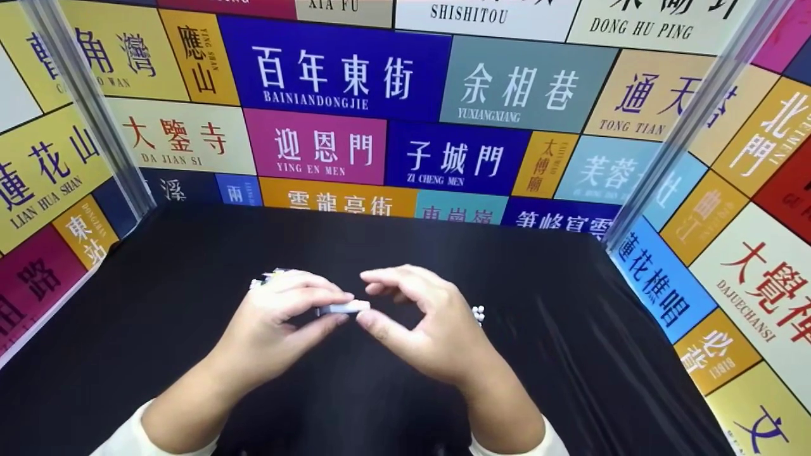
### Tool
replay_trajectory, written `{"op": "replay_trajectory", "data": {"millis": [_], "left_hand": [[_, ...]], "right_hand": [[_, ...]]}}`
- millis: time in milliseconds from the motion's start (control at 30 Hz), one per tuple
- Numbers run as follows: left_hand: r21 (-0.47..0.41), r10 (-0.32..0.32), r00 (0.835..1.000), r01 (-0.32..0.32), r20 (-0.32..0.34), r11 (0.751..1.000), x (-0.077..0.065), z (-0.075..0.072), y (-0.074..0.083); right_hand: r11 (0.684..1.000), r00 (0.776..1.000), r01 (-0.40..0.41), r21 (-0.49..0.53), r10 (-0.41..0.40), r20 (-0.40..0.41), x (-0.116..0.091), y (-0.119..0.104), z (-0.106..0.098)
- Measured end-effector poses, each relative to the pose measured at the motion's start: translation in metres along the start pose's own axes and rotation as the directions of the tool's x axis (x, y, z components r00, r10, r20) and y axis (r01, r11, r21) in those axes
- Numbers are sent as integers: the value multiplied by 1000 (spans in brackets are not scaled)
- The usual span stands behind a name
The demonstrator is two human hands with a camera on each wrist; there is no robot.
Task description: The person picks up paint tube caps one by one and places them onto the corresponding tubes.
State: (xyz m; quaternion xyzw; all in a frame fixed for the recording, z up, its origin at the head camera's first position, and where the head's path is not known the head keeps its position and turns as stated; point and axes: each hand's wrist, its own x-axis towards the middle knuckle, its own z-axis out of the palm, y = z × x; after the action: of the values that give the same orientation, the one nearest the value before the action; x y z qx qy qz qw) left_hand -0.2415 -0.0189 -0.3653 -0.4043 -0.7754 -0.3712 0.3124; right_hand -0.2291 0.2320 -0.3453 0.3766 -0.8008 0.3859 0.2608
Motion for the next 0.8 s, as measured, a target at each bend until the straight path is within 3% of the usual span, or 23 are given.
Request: {"op": "replay_trajectory", "data": {"millis": [133, 333, 800], "left_hand": [[10, -3, 1000, 3, -11, 1000, 0, 0, -1], [-3, -11, 1000, 10, -24, 1000, 0, -1, -2], [-25, 0, 1000, 0, -27, 1000, 0, 1, 1]], "right_hand": [[995, 995, 95, 8, -95, 16, 2, 0, 2], [983, 984, 178, 34, -178, -27, 3, 1, 5], [994, 994, 102, -37, -104, -43, 3, 1, 7]]}}
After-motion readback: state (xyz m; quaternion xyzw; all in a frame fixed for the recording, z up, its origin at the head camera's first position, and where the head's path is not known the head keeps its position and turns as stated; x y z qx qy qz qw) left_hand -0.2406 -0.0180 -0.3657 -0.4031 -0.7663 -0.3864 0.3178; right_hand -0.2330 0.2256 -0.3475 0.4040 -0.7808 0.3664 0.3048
